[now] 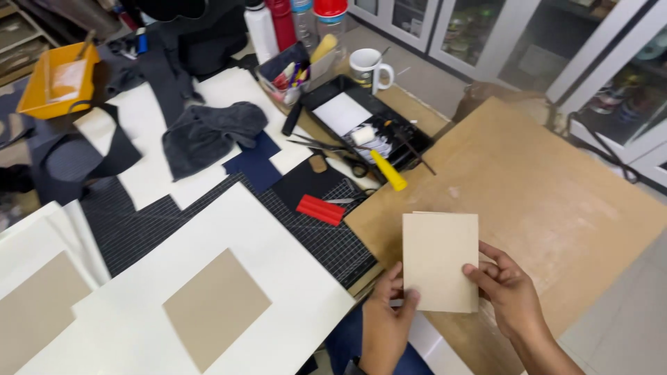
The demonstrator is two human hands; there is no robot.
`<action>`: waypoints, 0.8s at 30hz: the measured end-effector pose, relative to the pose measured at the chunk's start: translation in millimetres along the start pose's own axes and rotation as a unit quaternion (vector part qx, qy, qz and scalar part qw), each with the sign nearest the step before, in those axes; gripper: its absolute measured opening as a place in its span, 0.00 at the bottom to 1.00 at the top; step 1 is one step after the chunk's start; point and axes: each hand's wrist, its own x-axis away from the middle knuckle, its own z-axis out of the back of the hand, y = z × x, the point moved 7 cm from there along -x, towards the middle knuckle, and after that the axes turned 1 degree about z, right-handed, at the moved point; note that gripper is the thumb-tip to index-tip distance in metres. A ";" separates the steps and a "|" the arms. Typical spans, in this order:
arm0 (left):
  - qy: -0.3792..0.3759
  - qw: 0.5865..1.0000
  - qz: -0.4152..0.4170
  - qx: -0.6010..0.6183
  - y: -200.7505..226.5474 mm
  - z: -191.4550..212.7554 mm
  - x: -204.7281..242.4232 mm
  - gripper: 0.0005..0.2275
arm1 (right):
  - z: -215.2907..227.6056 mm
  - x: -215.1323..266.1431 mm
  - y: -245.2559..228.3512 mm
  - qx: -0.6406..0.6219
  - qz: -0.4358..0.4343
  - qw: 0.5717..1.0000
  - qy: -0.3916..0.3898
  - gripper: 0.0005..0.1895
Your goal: Assembling a rigid box by gluing cardboard panels onto paper and smoothing them with a scraper
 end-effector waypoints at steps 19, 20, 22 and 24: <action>0.031 0.995 0.095 -0.013 -48.3 -21.5 -68.2 0.29 | 43.8 -95.9 -41.4 0.339 0.039 0.938 0.063 0.25; 0.033 0.995 0.098 -0.008 -51.3 -22.1 -69.7 0.29 | 41.4 -94.7 -42.2 0.339 0.037 0.938 0.059 0.25; 0.033 0.995 0.097 -0.010 -49.4 -22.6 -68.7 0.29 | 40.9 -94.7 -43.5 0.336 0.030 0.939 0.059 0.26; 0.034 0.995 0.096 -0.011 -49.8 -22.1 -67.6 0.29 | 41.2 -94.1 -43.5 0.335 0.022 0.940 0.059 0.26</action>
